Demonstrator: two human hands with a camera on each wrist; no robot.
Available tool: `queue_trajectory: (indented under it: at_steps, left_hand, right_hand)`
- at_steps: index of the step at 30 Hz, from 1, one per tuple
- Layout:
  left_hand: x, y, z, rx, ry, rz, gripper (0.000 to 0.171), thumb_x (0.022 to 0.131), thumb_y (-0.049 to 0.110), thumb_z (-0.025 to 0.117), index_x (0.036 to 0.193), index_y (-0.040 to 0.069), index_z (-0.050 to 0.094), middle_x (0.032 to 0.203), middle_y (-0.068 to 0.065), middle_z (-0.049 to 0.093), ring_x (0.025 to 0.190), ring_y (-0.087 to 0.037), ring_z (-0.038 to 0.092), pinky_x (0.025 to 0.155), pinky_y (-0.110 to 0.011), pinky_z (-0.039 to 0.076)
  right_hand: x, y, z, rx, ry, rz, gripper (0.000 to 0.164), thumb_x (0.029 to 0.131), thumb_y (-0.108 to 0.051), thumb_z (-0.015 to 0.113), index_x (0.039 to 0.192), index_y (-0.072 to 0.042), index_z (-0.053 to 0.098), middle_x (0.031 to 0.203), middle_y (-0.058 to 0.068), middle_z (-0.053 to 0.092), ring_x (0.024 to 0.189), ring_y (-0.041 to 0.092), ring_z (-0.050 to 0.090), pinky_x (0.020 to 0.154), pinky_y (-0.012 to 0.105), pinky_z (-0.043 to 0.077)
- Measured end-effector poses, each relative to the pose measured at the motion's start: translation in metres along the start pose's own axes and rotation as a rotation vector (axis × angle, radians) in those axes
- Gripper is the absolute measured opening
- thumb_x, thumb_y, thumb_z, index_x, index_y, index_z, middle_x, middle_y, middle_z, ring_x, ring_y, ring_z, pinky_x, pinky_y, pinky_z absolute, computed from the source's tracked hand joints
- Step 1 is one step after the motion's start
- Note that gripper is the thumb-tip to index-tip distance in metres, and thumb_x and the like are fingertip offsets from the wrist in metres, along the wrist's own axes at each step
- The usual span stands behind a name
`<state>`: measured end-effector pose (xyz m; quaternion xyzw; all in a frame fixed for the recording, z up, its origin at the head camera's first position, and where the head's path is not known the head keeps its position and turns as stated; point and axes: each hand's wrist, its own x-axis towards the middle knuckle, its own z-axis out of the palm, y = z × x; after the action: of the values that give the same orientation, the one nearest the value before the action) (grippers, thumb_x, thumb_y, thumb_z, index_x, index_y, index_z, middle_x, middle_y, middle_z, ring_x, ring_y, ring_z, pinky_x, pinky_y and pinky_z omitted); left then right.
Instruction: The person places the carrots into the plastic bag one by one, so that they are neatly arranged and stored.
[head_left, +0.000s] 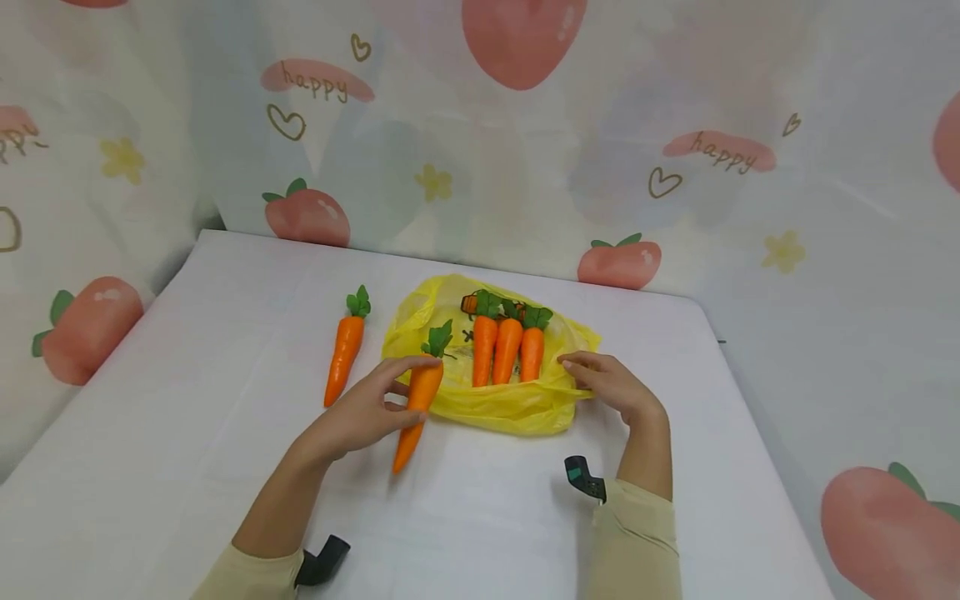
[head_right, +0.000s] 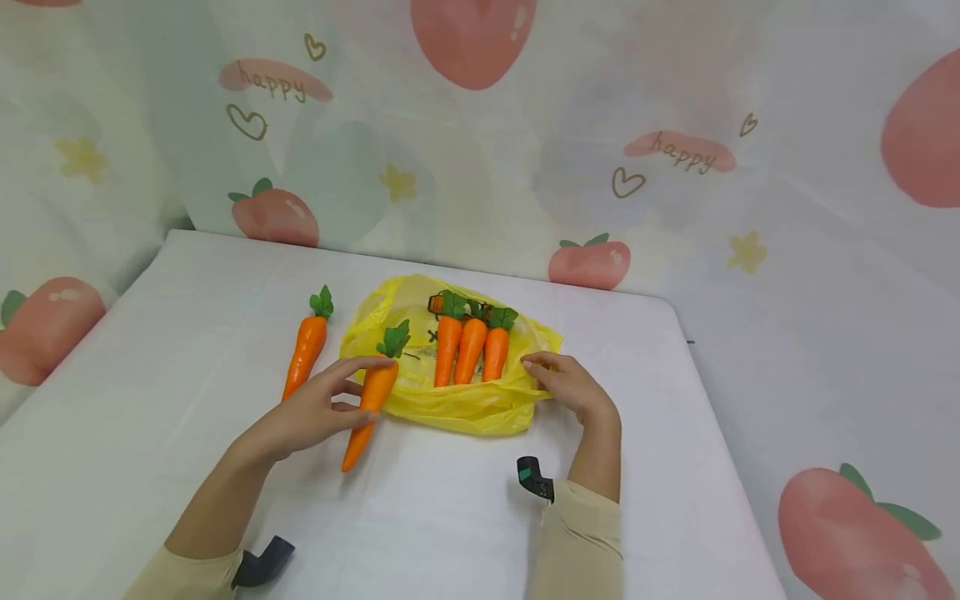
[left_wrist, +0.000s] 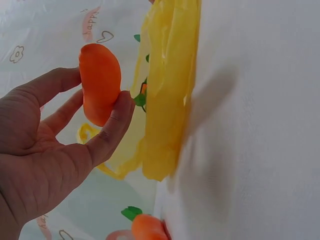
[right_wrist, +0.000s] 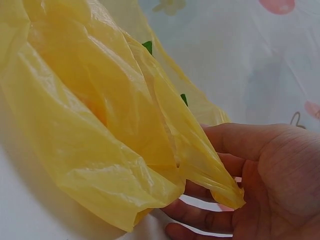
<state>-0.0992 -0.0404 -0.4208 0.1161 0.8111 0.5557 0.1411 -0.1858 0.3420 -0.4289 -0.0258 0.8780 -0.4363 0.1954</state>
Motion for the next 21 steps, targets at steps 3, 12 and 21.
queue_trajectory:
  at_steps: [3, 12, 21]
  left_hand:
    - [0.008, -0.001, 0.0, -0.001, 0.004, -0.001, 0.062, 0.093, 0.006, 0.075, 0.145, 0.035, 0.057, 0.151, -0.001, 0.046, 0.122, -0.033, 0.054, 0.087, -0.04, 0.057]
    - [0.025, 0.004, 0.004, 0.069, 0.029, -0.023, 0.061, 0.094, 0.013, 0.077, 0.145, 0.041, 0.057, 0.15, 0.0, 0.046, 0.123, -0.031, 0.053, 0.088, -0.044, 0.056]
    - [0.036, 0.009, 0.008, 0.069, 0.022, -0.02, 0.062, 0.095, 0.013, 0.076, 0.149, 0.034, 0.055, 0.151, -0.001, 0.046, 0.122, -0.031, 0.054, 0.09, -0.048, 0.054]
  right_hand:
    - [-0.001, 0.0, -0.001, 0.006, 0.003, 0.0, 0.051, 0.109, -0.039, 0.052, 0.146, -0.005, 0.057, 0.143, 0.017, 0.054, 0.119, 0.034, 0.055, 0.105, 0.05, 0.044]
    - [-0.002, -0.003, -0.001, 0.004, 0.009, -0.004, 0.05, 0.109, -0.037, 0.052, 0.146, -0.003, 0.057, 0.145, 0.018, 0.053, 0.121, 0.036, 0.055, 0.108, 0.053, 0.042]
    - [-0.003, -0.003, 0.0, 0.006, 0.013, 0.011, 0.05, 0.109, -0.039, 0.053, 0.145, -0.005, 0.058, 0.143, 0.017, 0.054, 0.121, 0.035, 0.054, 0.108, 0.053, 0.042]
